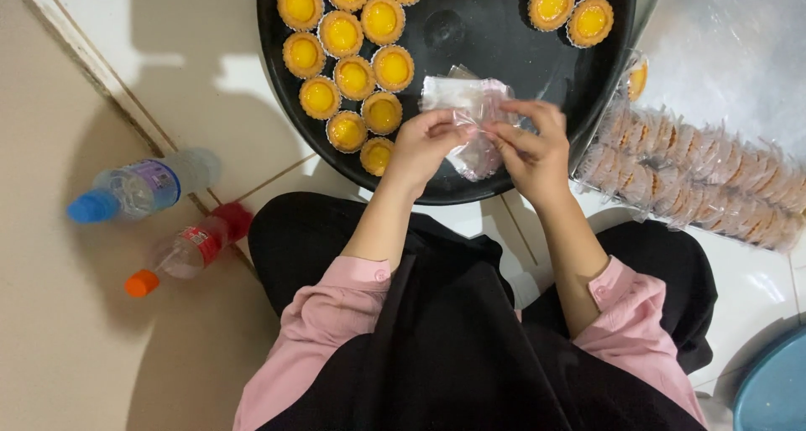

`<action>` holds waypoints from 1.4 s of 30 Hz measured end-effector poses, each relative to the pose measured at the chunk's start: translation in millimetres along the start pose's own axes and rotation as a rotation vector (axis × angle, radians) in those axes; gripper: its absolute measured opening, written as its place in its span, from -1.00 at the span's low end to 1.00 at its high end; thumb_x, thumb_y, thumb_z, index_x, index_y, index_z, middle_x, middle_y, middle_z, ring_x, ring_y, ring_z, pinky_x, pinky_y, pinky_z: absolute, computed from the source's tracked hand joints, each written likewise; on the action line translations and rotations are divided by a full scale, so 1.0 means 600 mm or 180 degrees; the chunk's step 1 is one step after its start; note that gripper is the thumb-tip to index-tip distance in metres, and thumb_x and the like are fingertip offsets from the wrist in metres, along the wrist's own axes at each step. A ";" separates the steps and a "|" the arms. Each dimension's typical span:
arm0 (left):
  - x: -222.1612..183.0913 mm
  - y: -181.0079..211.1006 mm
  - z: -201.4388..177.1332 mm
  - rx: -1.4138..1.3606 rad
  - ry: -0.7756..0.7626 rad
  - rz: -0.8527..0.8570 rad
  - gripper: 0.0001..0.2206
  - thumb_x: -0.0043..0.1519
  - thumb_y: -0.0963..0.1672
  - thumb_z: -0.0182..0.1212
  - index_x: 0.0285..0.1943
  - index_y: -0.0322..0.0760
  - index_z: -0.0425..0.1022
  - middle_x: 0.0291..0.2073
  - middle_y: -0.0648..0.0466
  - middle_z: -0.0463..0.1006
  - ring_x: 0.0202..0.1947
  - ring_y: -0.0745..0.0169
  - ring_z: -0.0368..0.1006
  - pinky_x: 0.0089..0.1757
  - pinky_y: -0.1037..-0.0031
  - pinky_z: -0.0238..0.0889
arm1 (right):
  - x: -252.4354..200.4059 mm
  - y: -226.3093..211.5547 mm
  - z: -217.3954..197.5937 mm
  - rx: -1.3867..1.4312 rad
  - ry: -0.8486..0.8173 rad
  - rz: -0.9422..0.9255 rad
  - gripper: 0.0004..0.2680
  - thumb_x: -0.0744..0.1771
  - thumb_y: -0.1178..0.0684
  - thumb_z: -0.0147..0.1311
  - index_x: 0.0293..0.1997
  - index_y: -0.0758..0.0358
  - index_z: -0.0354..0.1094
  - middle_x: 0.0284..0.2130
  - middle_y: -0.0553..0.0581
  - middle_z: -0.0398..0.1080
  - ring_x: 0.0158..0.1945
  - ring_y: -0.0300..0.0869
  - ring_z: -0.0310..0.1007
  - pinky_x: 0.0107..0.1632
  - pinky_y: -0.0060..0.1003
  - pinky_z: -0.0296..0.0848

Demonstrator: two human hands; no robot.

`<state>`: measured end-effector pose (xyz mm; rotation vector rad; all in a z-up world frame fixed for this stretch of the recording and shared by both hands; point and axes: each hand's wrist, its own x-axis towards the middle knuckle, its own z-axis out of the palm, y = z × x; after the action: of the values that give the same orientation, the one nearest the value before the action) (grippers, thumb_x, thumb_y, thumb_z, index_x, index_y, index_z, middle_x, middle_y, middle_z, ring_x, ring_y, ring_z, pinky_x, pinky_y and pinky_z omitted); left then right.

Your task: The person sits on the floor and repeatedly picks up small egg tarts from a black tray, places each into a clear plastic bag, and sets the sealed bag onto a metal tray. The process continues throughout the clip.

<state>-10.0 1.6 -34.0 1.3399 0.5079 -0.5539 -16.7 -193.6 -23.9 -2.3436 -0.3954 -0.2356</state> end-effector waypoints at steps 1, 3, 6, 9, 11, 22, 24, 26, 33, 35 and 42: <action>0.015 -0.020 0.007 -0.0304 0.0074 0.0199 -0.72 0.06 -0.11 0.53 -0.10 -0.30 0.66 -0.44 0.15 0.56 -0.39 0.39 0.56 -0.38 0.65 0.40 | 0.004 -0.005 0.002 0.0378 -0.0054 0.0194 -0.85 0.31 0.14 0.42 -0.07 0.06 0.64 -0.04 0.13 0.51 -0.03 0.06 0.52 -0.02 -0.15 0.50; 0.007 -0.003 0.004 -0.0544 0.0121 0.0212 -0.67 0.01 -0.13 0.59 -0.08 -0.32 0.65 -0.42 0.07 0.54 -0.40 0.31 0.57 -0.38 0.60 0.47 | -0.006 0.000 0.011 0.1355 -0.0075 0.0928 -0.65 0.31 0.27 0.35 0.20 0.16 0.37 -0.16 0.19 0.51 -0.14 -0.05 0.52 -0.10 -0.23 0.54; -0.002 0.010 0.001 -0.1010 0.0150 0.0132 -0.64 0.03 -0.17 0.60 -0.04 -0.39 0.60 -0.35 -0.04 0.55 -0.37 0.15 0.61 -0.34 0.52 0.55 | -0.012 0.002 0.024 0.2691 0.0133 0.1775 -0.50 0.31 0.41 0.25 0.41 0.30 0.13 -0.30 0.25 0.50 -0.33 -0.15 0.53 -0.24 -0.33 0.58; -0.003 0.015 -0.005 -0.1109 0.0323 0.0152 -0.69 0.09 -0.14 0.55 -0.09 -0.41 0.58 -0.36 -0.07 0.57 -0.37 0.10 0.66 -0.33 0.54 0.55 | -0.012 0.024 0.028 0.2816 0.0372 0.1879 -0.52 0.32 0.43 0.22 0.38 0.35 0.12 -0.30 0.24 0.50 -0.37 -0.20 0.55 -0.27 -0.38 0.58; -0.003 0.022 -0.012 -0.0995 0.0514 0.0256 -0.71 0.10 -0.09 0.55 -0.16 -0.39 0.60 -0.42 -0.05 0.56 -0.42 0.12 0.66 -0.36 0.58 0.53 | -0.013 0.040 0.028 0.2576 0.0363 0.1874 -0.50 0.32 0.44 0.23 0.40 0.36 0.09 -0.28 0.22 0.50 -0.35 -0.25 0.54 -0.24 -0.42 0.57; -0.009 0.002 -0.016 -0.0046 -0.0182 0.0802 -0.76 0.00 -0.22 0.54 -0.18 -0.35 0.66 -0.43 -0.05 0.67 -0.46 0.29 0.60 -0.36 0.52 0.47 | 0.031 -0.056 0.007 0.2844 -0.0329 0.1455 -0.48 0.27 0.42 0.27 0.39 0.33 0.17 -0.20 0.34 0.54 -0.25 -0.10 0.61 -0.14 -0.32 0.58; -0.045 0.056 -0.032 -0.0169 -0.0233 0.0776 -0.35 0.00 -0.11 0.59 0.18 -0.43 0.26 -0.16 -0.27 0.53 -0.16 -0.01 0.50 -0.13 0.20 0.45 | 0.024 -0.034 0.002 0.2911 -0.0060 0.1535 -0.51 0.29 0.43 0.25 0.38 0.36 0.18 -0.23 0.30 0.54 -0.27 -0.15 0.60 -0.16 -0.35 0.60; -0.070 0.085 -0.044 -0.0295 -0.0266 0.0750 0.08 0.01 -0.01 0.64 0.54 -0.51 -0.14 0.11 -0.49 0.40 0.15 -0.31 0.41 0.10 -0.12 0.42 | 0.020 -0.030 -0.001 0.2985 0.0193 0.1610 -0.53 0.30 0.44 0.24 0.37 0.40 0.20 -0.25 0.26 0.53 -0.28 -0.20 0.59 -0.18 -0.39 0.61; -0.039 0.057 -0.028 -0.0539 0.0186 0.0139 -0.84 0.13 -0.18 0.47 -0.18 -0.38 0.65 -0.35 -0.05 0.68 -0.39 0.19 0.59 -0.21 0.45 0.48 | 0.070 -0.024 -0.017 0.1356 -0.0011 0.0867 -0.69 0.34 0.35 0.25 0.21 0.35 0.30 -0.18 0.27 0.49 -0.27 -0.14 0.46 -0.14 -0.24 0.48; -0.029 0.058 -0.032 -0.0767 0.0426 -0.0056 -0.88 0.08 -0.22 0.48 -0.28 -0.37 0.64 -0.36 -0.05 0.69 -0.53 0.23 0.53 -0.36 0.55 0.52 | 0.110 0.023 -0.018 -0.0055 -0.0053 0.0163 -0.82 0.40 0.26 0.22 0.12 0.30 0.40 0.00 0.23 0.47 -0.14 -0.06 0.40 -0.02 -0.14 0.36; -0.019 0.071 -0.032 -0.0586 0.0441 0.0153 -0.81 0.20 -0.16 0.31 -0.10 -0.40 0.65 -0.31 0.04 0.63 -0.20 0.20 0.61 -0.11 0.48 0.51 | 0.161 0.154 -0.006 -0.2006 -0.0430 0.0164 -0.30 0.34 -0.04 0.53 0.51 0.19 -0.09 0.27 0.37 0.34 0.38 0.23 -0.03 0.22 0.29 -0.16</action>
<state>7.9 27.4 2.5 1.2161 0.6234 -0.3669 105.8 -238.9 -53.7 -2.9972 -0.3604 -0.1963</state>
